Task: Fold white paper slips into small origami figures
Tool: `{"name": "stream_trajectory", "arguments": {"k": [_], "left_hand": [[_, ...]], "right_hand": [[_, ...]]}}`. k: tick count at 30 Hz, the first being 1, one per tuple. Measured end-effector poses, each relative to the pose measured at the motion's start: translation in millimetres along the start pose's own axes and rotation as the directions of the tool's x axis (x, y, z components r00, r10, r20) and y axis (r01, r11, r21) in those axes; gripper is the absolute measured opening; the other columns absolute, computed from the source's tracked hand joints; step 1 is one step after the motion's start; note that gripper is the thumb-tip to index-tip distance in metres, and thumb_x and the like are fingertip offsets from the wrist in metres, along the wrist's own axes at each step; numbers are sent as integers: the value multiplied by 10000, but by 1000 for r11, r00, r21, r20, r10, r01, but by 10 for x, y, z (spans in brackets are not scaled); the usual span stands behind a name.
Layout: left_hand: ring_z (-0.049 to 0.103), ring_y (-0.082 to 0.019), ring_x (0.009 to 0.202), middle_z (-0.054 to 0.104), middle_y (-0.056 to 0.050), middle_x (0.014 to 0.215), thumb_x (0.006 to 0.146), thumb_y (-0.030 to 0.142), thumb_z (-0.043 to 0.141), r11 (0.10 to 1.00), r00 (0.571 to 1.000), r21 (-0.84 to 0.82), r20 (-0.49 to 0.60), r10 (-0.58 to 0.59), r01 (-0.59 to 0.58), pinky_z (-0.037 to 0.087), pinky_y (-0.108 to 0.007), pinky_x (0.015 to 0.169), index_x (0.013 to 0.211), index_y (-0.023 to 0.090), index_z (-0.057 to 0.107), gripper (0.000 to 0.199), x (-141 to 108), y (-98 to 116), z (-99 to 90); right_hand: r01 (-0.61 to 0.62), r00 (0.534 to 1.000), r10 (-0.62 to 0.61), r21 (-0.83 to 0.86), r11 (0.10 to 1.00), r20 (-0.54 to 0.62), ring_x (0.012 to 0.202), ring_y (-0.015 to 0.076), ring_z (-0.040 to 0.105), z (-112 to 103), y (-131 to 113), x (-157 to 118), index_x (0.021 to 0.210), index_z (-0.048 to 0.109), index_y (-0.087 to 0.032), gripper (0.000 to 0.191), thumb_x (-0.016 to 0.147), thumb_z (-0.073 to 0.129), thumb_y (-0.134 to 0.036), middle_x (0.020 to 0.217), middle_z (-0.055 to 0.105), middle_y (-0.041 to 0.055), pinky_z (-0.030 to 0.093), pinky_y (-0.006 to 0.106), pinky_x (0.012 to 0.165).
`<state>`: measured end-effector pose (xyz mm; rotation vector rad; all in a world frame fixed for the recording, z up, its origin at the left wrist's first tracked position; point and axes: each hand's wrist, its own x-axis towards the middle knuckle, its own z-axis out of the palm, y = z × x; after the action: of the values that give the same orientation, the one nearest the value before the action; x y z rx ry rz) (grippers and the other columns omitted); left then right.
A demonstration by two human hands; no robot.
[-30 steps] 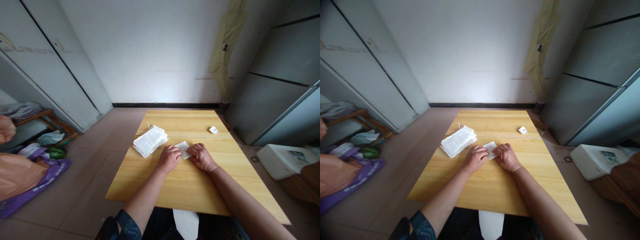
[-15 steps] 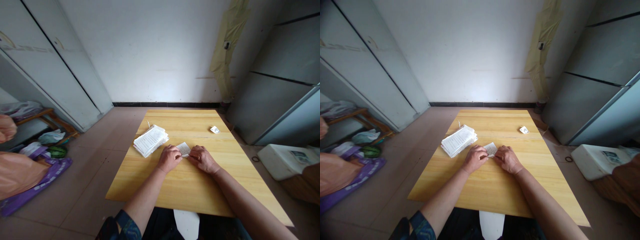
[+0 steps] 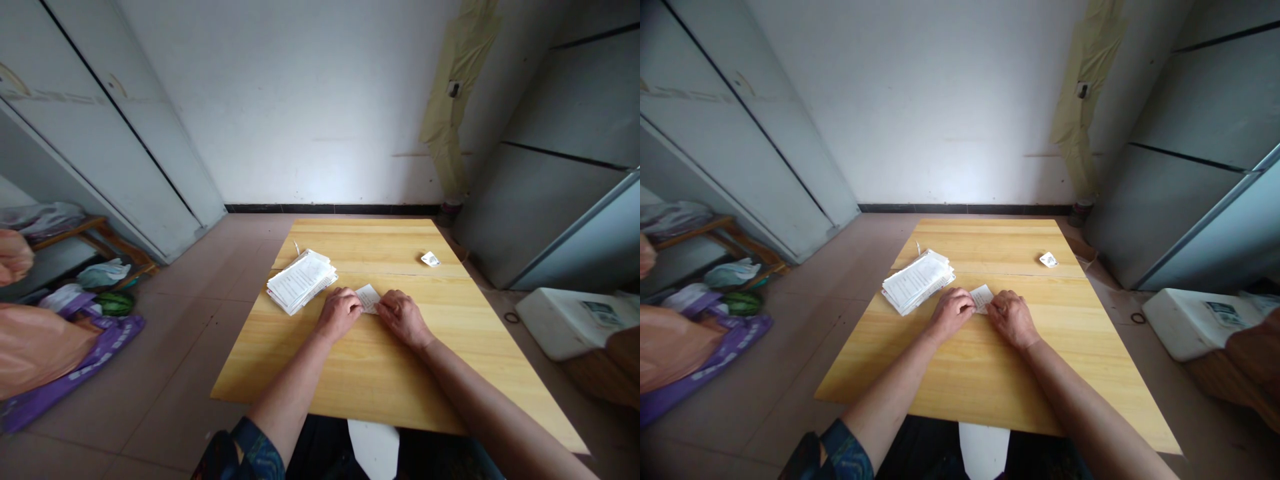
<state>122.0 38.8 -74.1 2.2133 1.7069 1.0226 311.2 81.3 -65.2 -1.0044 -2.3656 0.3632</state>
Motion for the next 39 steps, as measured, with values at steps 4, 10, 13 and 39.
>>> {"name": "stream_trajectory", "arguments": {"k": [4, 10, 13, 39], "left_hand": [[577, -163, 831, 658, -22, 824, 758, 115, 636, 1000, 1000, 13, -4, 16, -16, 460, -289, 774, 697, 192, 656, 100, -14, 22, -21], [576, -159, 800, 658, -15, 787, 718, 51, 630, 997, 997, 3, -11, 76, -76, 450, -286, 750, 694, 191, 656, 144, -67, 23, -30], [582, -157, 779, 663, -11, 764, 693, 44, 643, 995, 995, -24, -30, 98, -99, 449, -290, 756, 649, 189, 651, 151, -84, 15, -15], [577, -174, 831, 675, -23, 849, 732, 128, 651, 980, 984, 88, 33, 177, -179, 442, -330, 776, 723, 237, 741, 142, -135, 43, -94]], "right_hand": [[-55, 998, 59, -144, 988, 23, 769, 175, 530, -4, -24, -2, 620, 565, -182, 244, 858, 515, -203, 753, 597, 55, 349, 280, 675], [-84, 991, 103, -206, 975, 84, 806, 174, 536, -48, -75, 6, 673, 571, -171, 204, 862, 493, -181, 802, 610, 55, 332, 281, 705], [-92, 988, 113, -192, 977, 104, 814, 176, 536, -78, -77, 8, 676, 571, -169, 203, 861, 488, -187, 812, 611, 56, 334, 285, 711], [260, 940, -230, -94, 961, 254, 1024, 274, 504, -264, -153, -266, 1218, 612, -282, 410, 853, 563, -459, 1145, 578, 119, 378, 464, 920]]}}
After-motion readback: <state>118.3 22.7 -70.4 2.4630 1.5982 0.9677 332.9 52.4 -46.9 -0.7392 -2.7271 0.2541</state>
